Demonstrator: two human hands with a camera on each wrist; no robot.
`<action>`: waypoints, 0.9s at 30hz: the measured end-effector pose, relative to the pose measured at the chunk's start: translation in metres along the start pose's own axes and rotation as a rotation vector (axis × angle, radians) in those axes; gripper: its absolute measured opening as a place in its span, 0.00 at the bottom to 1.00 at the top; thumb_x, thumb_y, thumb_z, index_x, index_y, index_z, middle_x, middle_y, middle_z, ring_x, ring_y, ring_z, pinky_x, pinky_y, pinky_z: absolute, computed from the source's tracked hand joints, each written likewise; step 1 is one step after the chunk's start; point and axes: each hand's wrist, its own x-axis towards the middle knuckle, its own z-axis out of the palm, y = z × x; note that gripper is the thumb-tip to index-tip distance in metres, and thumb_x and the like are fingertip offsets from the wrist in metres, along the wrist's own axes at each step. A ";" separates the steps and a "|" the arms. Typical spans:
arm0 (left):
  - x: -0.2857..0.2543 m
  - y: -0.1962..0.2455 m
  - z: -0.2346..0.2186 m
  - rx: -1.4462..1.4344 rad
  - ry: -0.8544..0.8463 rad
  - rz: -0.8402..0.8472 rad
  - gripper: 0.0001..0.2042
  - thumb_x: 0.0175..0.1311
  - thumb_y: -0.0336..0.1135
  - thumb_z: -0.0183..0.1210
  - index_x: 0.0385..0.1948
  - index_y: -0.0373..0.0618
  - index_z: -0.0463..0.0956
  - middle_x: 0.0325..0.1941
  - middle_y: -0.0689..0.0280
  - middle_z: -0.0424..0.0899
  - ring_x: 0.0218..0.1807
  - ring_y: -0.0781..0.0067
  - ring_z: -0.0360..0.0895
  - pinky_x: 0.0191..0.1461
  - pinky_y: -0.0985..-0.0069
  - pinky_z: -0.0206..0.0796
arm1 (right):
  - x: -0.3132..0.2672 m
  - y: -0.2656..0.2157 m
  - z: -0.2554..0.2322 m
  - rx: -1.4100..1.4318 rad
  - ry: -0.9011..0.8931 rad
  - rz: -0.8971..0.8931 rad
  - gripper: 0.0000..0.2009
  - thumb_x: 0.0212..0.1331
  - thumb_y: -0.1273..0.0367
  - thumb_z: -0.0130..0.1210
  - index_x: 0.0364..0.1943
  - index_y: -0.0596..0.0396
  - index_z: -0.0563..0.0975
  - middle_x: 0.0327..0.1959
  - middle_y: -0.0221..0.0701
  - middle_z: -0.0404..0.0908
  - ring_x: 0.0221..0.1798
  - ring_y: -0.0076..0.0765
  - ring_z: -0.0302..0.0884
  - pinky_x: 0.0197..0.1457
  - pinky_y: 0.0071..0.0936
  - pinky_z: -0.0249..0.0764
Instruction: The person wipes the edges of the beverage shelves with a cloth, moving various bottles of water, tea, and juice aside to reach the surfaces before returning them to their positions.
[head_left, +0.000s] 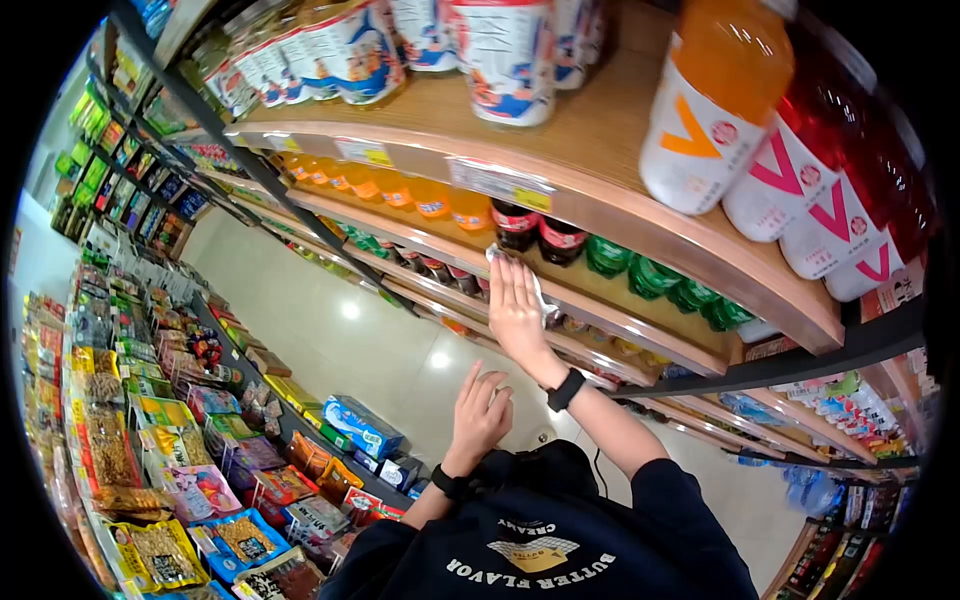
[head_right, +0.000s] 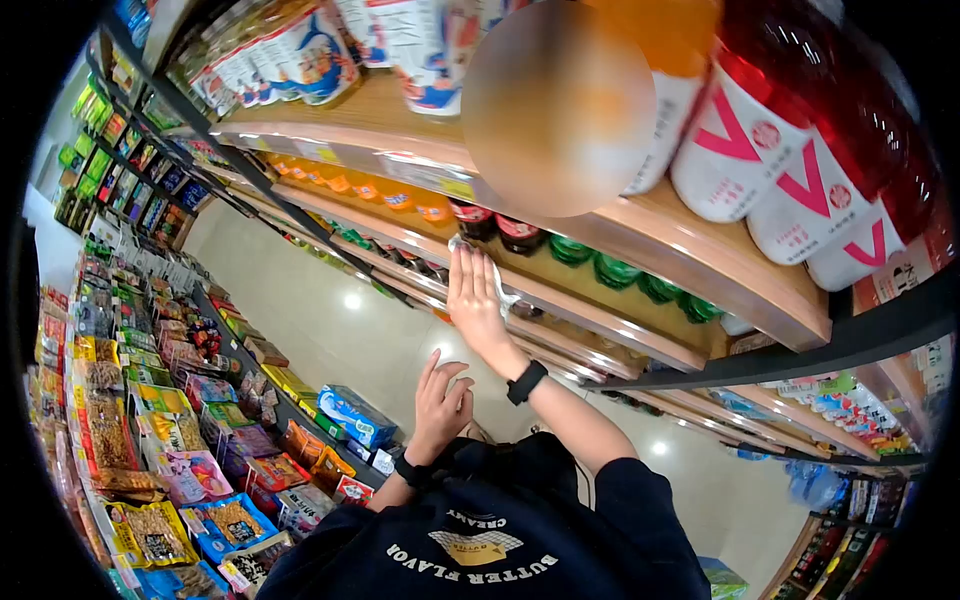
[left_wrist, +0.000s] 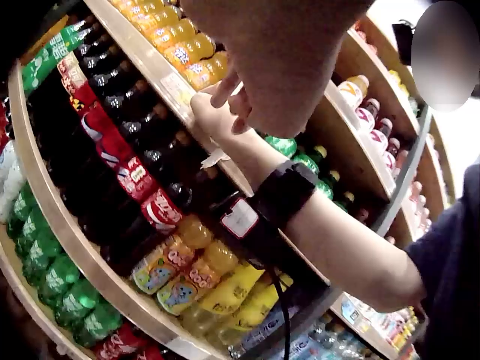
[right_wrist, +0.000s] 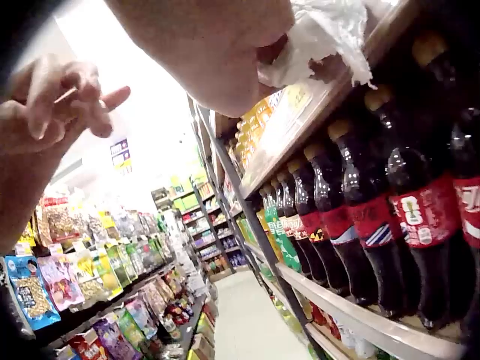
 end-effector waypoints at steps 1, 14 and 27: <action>-0.003 -0.011 -0.004 -0.007 0.016 0.000 0.08 0.41 0.18 0.56 0.26 0.41 0.74 0.39 0.60 0.77 0.44 0.60 0.77 0.67 0.54 0.62 | 0.006 -0.009 0.011 -0.007 -0.004 -0.025 0.28 0.54 0.71 0.48 0.61 0.71 0.65 0.60 0.47 0.71 0.62 0.49 0.70 0.69 0.40 0.62; -0.055 -0.129 -0.079 0.114 0.237 -0.239 0.06 0.43 0.19 0.57 0.22 0.41 0.74 0.33 0.62 0.78 0.40 0.62 0.77 0.66 0.55 0.63 | 0.117 -0.125 0.126 -0.294 0.131 -0.261 0.27 0.52 0.68 0.48 0.55 0.75 0.69 0.52 0.53 0.75 0.53 0.53 0.75 0.59 0.46 0.72; -0.180 -0.217 -0.184 0.424 0.315 -0.556 0.07 0.42 0.19 0.57 0.24 0.41 0.73 0.30 0.60 0.76 0.40 0.52 0.74 0.56 0.57 0.67 | 0.208 -0.207 0.168 -0.266 0.145 -0.416 0.27 0.49 0.68 0.49 0.51 0.81 0.70 0.47 0.59 0.76 0.47 0.57 0.77 0.53 0.46 0.74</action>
